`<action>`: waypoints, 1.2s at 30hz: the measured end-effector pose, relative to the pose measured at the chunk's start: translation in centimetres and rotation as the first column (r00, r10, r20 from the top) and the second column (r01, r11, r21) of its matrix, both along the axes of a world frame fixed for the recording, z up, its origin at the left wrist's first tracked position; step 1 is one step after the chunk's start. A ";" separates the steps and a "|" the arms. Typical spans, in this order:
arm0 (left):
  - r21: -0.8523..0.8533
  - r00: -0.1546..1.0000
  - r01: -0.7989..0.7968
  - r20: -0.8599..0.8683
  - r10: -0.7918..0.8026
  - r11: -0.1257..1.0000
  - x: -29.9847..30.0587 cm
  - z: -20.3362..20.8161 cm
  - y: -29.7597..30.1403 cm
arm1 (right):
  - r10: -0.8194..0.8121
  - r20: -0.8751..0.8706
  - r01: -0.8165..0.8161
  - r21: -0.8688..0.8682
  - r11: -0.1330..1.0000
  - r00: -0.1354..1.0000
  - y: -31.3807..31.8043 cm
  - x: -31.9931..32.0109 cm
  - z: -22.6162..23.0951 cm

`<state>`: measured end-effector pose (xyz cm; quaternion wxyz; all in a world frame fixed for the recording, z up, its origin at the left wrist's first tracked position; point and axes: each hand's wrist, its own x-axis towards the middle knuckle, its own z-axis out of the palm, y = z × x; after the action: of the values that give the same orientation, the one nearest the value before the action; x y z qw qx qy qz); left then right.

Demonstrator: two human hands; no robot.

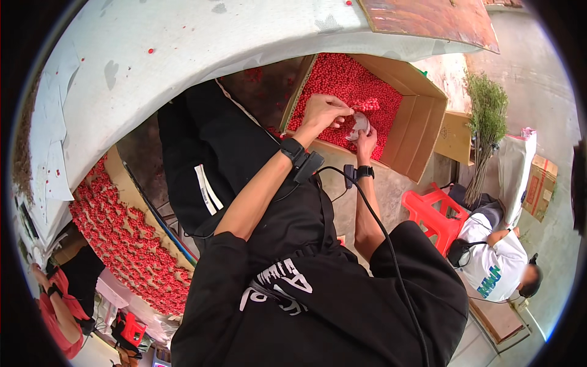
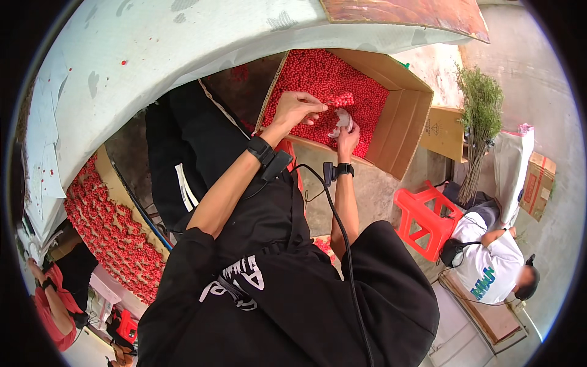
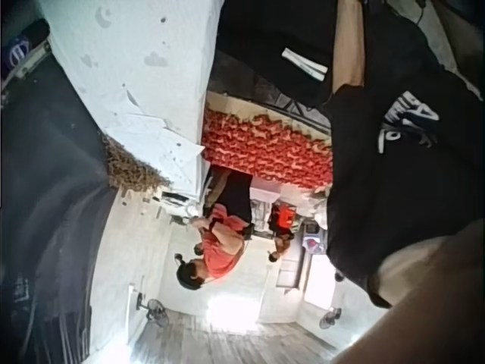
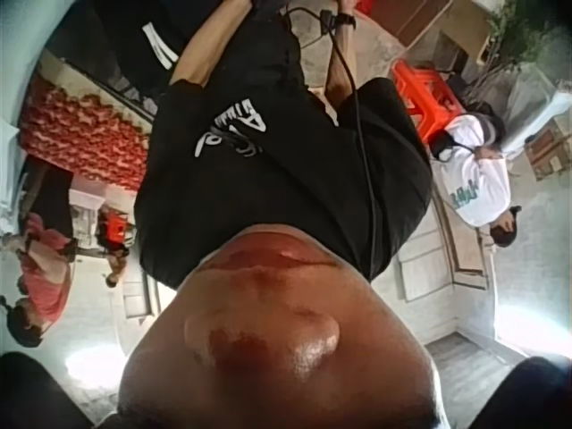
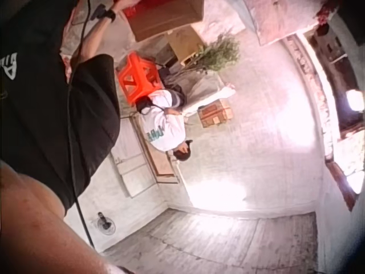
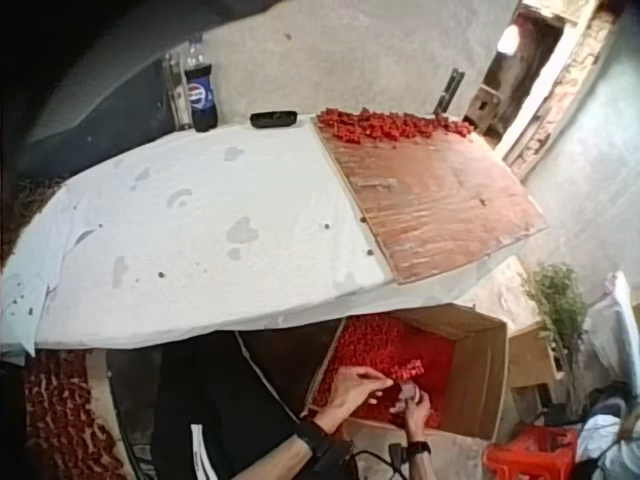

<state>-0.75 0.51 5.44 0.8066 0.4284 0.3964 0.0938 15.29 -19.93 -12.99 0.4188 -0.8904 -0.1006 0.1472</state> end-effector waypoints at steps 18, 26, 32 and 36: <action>-0.277 0.666 -0.679 0.157 0.729 0.680 -26.2 16.0 -2.7 | 0.436 -0.020 -0.417 -0.332 0.846 0.900 -1.0 2.7 -2.5; -0.234 0.025 -0.972 0.042 0.999 0.034 -38.6 10.4 -4.0 | 0.364 -0.437 -0.523 -0.331 0.785 0.823 1.8 1.9 2.1; -0.213 -0.144 -0.966 -0.014 0.989 -0.144 -43.0 5.6 -2.6 | 0.365 -0.101 -0.335 -0.671 0.662 0.925 6.8 -1.6 4.4; -0.300 -0.283 -0.912 -0.035 0.958 -0.280 -44.2 4.0 -1.6 | 0.347 0.125 -0.150 -0.731 0.665 0.929 8.1 -2.6 4.5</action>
<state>-44.93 -1.10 9.40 0.4899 -0.1567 0.4937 0.7013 12.66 -11.82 -8.45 0.0022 -0.9708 -0.2102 0.1153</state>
